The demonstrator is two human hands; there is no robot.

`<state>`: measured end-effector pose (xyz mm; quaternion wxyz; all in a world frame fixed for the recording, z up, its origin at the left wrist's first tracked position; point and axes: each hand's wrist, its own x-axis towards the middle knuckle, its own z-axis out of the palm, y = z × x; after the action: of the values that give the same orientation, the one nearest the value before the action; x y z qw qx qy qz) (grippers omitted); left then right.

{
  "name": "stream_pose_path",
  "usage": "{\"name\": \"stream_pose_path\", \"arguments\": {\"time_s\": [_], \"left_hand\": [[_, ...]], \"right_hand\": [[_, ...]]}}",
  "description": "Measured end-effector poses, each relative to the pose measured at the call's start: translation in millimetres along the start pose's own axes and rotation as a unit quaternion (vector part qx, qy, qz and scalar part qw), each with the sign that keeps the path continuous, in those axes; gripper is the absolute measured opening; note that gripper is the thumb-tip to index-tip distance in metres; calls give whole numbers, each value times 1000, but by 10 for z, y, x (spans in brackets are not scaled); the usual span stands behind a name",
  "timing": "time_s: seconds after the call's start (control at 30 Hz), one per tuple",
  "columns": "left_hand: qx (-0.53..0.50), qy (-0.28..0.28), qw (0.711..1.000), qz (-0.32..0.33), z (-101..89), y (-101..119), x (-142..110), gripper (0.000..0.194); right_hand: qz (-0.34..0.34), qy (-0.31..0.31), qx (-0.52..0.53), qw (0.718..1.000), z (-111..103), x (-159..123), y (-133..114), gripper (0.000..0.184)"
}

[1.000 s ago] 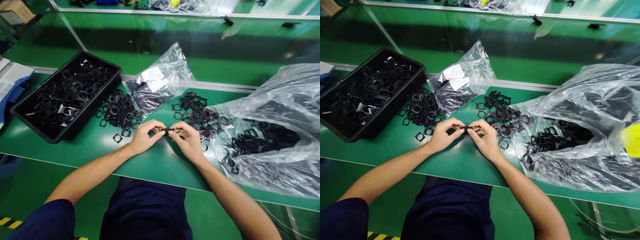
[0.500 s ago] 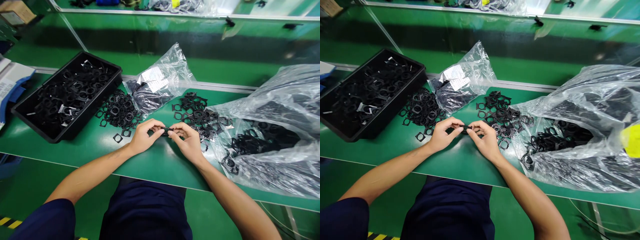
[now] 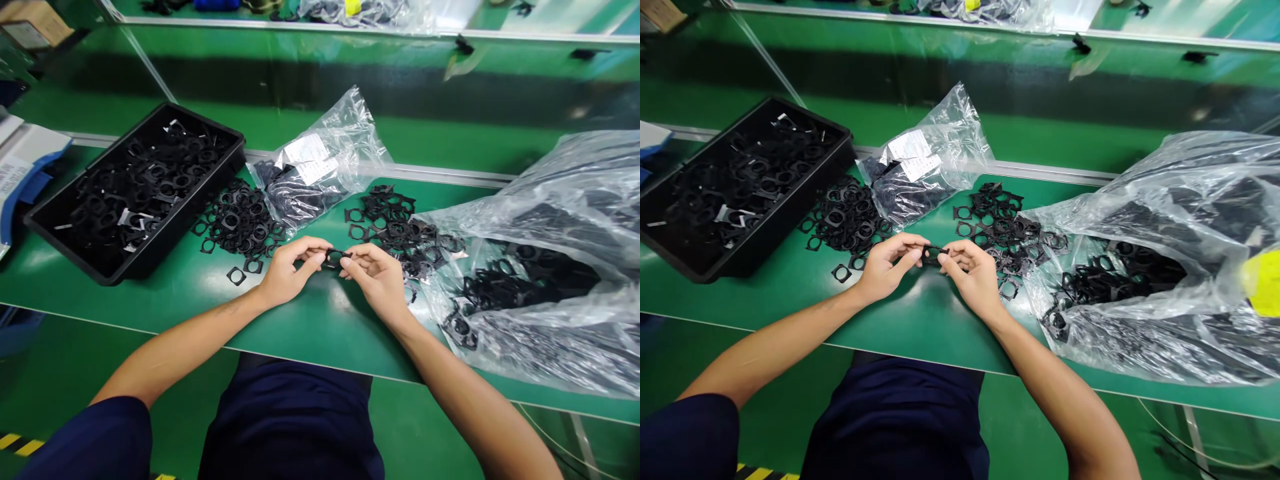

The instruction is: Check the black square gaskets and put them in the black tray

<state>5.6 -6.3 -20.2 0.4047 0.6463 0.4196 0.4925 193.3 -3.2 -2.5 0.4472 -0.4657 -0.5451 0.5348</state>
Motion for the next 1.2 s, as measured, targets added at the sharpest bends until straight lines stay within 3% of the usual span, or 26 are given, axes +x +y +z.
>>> {"name": "stream_pose_path", "arguments": {"time_s": [0.27, 0.8, 1.2], "left_hand": [[5, -4, 998, 57, -12, -26, 7, 21], [30, -5, 999, 22, -10, -8, -1, 18], [61, 6, 998, 34, -6, 28, 13, 20]], "right_hand": [[41, 12, 49, 998, 1, 11, -19, 37], [6, -6, 6, 1000, 10, -19, -20, 28], [4, -15, -19, 1000, 18, -23, -31, 27]]}}
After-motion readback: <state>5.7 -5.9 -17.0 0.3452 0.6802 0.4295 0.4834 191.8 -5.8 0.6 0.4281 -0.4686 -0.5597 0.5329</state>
